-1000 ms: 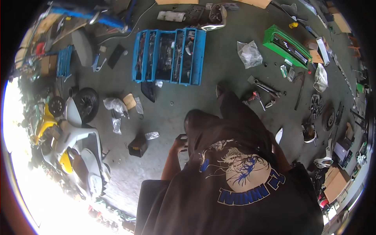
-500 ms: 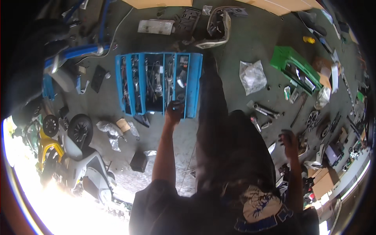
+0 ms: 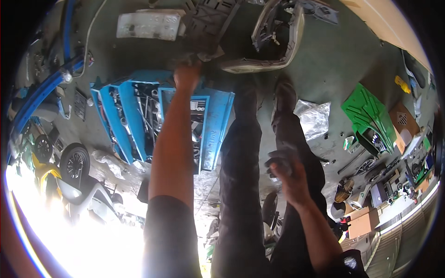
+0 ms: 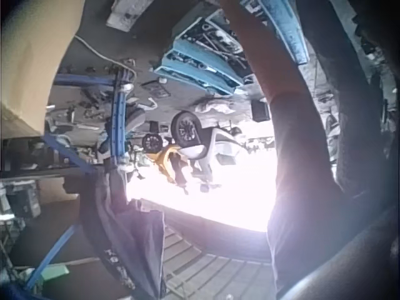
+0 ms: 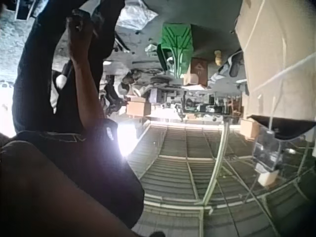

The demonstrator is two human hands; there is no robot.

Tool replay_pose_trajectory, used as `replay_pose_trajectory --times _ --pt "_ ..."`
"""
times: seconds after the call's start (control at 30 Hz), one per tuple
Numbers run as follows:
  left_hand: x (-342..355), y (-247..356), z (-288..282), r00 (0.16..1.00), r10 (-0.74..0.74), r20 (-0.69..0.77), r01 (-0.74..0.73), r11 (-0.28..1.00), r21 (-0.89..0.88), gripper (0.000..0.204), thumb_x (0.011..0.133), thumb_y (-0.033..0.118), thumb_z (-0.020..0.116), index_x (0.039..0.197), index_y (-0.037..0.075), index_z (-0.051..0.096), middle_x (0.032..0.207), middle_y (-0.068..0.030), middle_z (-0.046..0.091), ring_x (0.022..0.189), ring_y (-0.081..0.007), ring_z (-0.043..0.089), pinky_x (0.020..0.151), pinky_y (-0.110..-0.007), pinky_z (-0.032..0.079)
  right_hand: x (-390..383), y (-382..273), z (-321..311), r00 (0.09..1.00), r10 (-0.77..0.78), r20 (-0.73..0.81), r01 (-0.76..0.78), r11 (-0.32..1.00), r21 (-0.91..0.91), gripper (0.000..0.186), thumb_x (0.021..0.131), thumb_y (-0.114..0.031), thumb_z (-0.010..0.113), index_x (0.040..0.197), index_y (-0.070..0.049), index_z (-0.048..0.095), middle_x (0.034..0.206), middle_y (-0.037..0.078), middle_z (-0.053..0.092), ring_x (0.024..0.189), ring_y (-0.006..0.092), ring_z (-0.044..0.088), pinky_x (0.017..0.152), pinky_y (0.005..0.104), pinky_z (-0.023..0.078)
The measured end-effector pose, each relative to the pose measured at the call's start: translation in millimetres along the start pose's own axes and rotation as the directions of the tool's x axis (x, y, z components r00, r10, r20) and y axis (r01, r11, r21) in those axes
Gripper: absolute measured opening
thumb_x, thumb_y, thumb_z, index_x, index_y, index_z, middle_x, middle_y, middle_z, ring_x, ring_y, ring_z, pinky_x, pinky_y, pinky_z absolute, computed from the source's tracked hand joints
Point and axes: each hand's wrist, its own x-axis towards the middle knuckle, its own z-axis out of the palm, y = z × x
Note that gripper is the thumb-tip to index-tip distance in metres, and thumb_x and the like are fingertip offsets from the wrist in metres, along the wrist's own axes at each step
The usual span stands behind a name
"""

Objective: The person assembles a front panel and license plate bracket on a white motorcycle, handling plastic fairings and using a power drill to secure bolts.

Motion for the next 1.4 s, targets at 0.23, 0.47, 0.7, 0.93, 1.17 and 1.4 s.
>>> replay_pose_trajectory --times 0.23,0.47,0.7,0.93,1.17,1.4 --pt "77.6 36.1 42.2 0.908 -0.420 -0.004 0.374 0.813 -0.447 0.113 0.060 0.060 0.087 0.133 -0.016 0.047 0.137 -0.0228 0.054 0.122 -0.0329 0.057 0.098 -0.042 0.047 29.6 -12.2 13.9 0.948 0.121 0.295 0.041 0.871 -0.490 0.031 0.091 -0.016 0.067 0.116 -0.001 0.059 0.094 0.016 0.066 0.082 0.0277 0.066 0.073 0.0368 0.052" --pt "93.5 32.4 68.5 0.931 -0.277 -0.237 0.132 0.862 -0.490 0.083 0.070 0.054 0.083 0.113 -0.014 0.062 0.118 -0.0222 0.065 0.112 -0.0309 0.062 0.094 -0.040 0.048 37.8 -30.3 18.0 0.923 0.233 0.308 -0.092 0.907 -0.411 0.030 0.090 -0.016 0.069 0.115 -0.003 0.060 0.086 0.012 0.067 0.078 0.0211 0.067 0.068 0.0325 0.052" --pt "42.3 91.6 71.4 0.864 -0.419 -0.278 -0.013 0.534 -0.845 0.051 0.073 0.018 0.086 0.110 -0.009 0.064 0.110 -0.0141 0.068 0.096 -0.0236 0.063 0.088 -0.036 0.049 44.4 -29.8 11.0 0.931 0.246 0.269 -0.120 0.904 -0.409 0.028 0.092 -0.014 0.067 0.117 -0.004 0.060 0.091 0.006 0.068 0.081 0.0105 0.065 0.068 0.0276 0.050" --pt "3.2 91.0 60.1 0.899 -0.397 -0.185 -0.126 0.169 -0.978 0.051 0.072 0.009 0.085 0.116 -0.001 0.062 0.109 -0.0086 0.066 0.091 -0.0178 0.061 0.085 -0.033 0.049 53.4 -26.6 -7.8 0.969 0.117 0.218 -0.040 0.943 -0.329 0.030 0.091 -0.016 0.069 0.116 -0.004 0.061 0.090 0.007 0.067 0.076 0.0128 0.063 0.069 0.0290 0.050" --pt "-130.0 45.5 40.6 0.980 -0.003 -0.198 -0.182 0.390 -0.903 0.053 0.069 0.007 0.085 0.115 -0.001 0.059 0.110 -0.0076 0.064 0.096 -0.0186 0.063 0.084 -0.033 0.051 138.6 -103.2 -85.3 0.836 -0.526 -0.153 0.398 0.774 -0.492 0.057 0.085 -0.015 0.074 0.134 -0.005 0.048 0.120 0.008 0.056 0.106 0.0170 0.054 0.088 0.0323 0.049" --pt "-242.2 8.4 19.5 0.847 0.494 -0.195 -0.531 0.804 -0.268 0.096 0.061 0.018 0.094 0.132 -0.010 0.035 0.111 -0.0153 0.062 0.096 -0.0253 0.064 0.088 -0.037 0.053 155.4 -129.6 -131.1 0.975 0.065 0.214 -0.007 0.965 -0.261 0.087 0.066 -0.002 0.085 0.141 -0.001 0.041 0.126 0.012 0.057 0.117 0.0226 0.055 0.098 0.0382 0.048"
